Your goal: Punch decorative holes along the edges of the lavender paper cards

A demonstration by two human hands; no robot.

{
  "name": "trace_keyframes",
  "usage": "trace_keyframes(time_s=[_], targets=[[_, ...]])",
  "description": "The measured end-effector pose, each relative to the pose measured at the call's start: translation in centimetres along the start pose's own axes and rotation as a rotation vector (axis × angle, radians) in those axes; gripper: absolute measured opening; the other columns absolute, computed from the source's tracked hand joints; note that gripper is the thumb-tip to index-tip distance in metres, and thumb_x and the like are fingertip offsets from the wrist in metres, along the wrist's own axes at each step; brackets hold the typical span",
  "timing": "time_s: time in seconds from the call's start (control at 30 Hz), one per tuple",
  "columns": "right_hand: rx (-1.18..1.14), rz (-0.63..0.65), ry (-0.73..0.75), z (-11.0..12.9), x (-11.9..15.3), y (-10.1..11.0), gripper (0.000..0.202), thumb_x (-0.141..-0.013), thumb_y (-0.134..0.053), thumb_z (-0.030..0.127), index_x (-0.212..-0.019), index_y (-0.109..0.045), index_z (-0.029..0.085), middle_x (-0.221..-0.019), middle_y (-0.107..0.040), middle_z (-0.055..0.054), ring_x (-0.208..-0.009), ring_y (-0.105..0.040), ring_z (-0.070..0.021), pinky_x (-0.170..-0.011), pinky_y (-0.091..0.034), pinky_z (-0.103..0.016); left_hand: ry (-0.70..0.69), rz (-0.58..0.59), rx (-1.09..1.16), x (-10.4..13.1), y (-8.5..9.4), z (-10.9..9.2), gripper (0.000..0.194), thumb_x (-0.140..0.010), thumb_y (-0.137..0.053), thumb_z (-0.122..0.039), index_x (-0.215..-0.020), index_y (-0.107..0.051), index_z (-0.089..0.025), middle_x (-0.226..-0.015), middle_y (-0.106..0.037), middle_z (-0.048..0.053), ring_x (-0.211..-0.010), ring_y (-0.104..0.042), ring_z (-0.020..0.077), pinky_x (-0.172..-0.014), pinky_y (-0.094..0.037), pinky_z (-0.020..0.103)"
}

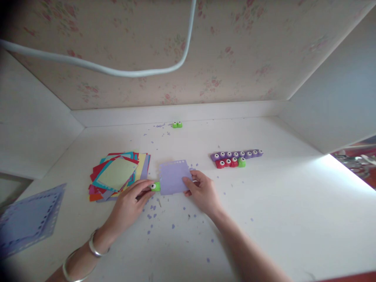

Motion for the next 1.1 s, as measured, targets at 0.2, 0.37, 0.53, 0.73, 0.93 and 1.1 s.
trace_keyframes(time_s=[0.2, 0.37, 0.53, 0.73, 0.93, 1.1], targets=[[0.001, -0.024, -0.006, -0.19, -0.07, 0.18, 0.035, -0.08, -0.063, 0.047, -0.099, -0.06, 0.018, -0.081, -0.068, -0.004, -0.055, -0.064, -0.0141, -0.055, -0.053, -0.029, 0.005, -0.001, 0.026, 0.03, -0.02, -0.05, 0.022, -0.089, -0.059, -0.022, -0.111, -0.06, -0.022, -0.109, -0.065, 0.007, -0.095, -0.066, 0.0197, -0.089, -0.055, 0.036], [-0.003, -0.021, 0.024, 0.05, 0.06, 0.0, 0.034, -0.081, -0.063, 0.047, -0.098, -0.06, 0.018, -0.08, -0.068, -0.004, -0.055, -0.063, -0.0142, -0.054, -0.053, -0.029, 0.013, 0.001, 0.032, 0.05, -0.05, -0.03, 0.022, -0.089, -0.06, -0.023, -0.111, -0.06, -0.022, -0.108, -0.066, 0.008, -0.095, -0.066, 0.0205, -0.087, -0.056, 0.037], [0.011, -0.037, 0.026, -0.05, 0.1, 0.09, 0.036, -0.08, -0.063, 0.048, -0.099, -0.059, 0.018, -0.078, -0.069, -0.004, -0.055, -0.064, -0.0156, -0.054, -0.054, -0.03, -0.014, -0.009, 0.029, -0.1, 0.14, -0.55, 0.021, -0.089, -0.059, -0.022, -0.11, -0.06, -0.021, -0.106, -0.066, 0.007, -0.091, -0.066, 0.0192, -0.084, -0.056, 0.035], [0.026, -0.038, 0.016, 0.01, 0.13, 0.13, 0.034, -0.079, -0.063, 0.047, -0.098, -0.059, 0.019, -0.082, -0.068, -0.005, -0.056, -0.065, -0.0155, -0.054, -0.054, -0.03, -0.002, -0.003, 0.023, -0.13, 0.03, -0.42, 0.023, -0.088, -0.061, -0.021, -0.111, -0.059, -0.022, -0.106, -0.065, 0.006, -0.092, -0.065, 0.0183, -0.085, -0.055, 0.033], [0.013, -0.002, 0.014, 0.21, 0.37, -0.28, 0.032, -0.081, -0.062, 0.046, -0.097, -0.058, 0.019, -0.086, -0.066, -0.004, -0.058, -0.065, -0.0149, -0.055, -0.054, -0.03, 0.01, 0.009, 0.023, -0.11, -0.07, -0.51, 0.023, -0.088, -0.061, -0.02, -0.11, -0.059, -0.022, -0.105, -0.065, 0.005, -0.091, -0.065, 0.0171, -0.084, -0.055, 0.031], [0.021, -0.011, 0.01, -0.08, 0.33, -0.24, 0.033, -0.081, -0.063, 0.046, -0.099, -0.058, 0.019, -0.085, -0.066, -0.004, -0.057, -0.065, -0.0146, -0.056, -0.054, -0.03, -0.019, 0.009, 0.006, -0.1, -0.03, -0.9, 0.022, -0.088, -0.061, -0.019, -0.11, -0.059, -0.021, -0.104, -0.065, 0.005, -0.092, -0.064, 0.0161, -0.085, -0.054, 0.029]])
Point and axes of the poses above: each hand's wrist, its own x-axis away from the middle knuckle, its own y-axis out of the back of the hand, z = x × y, the point moved 9 cm from there along -x, towards the middle knuckle
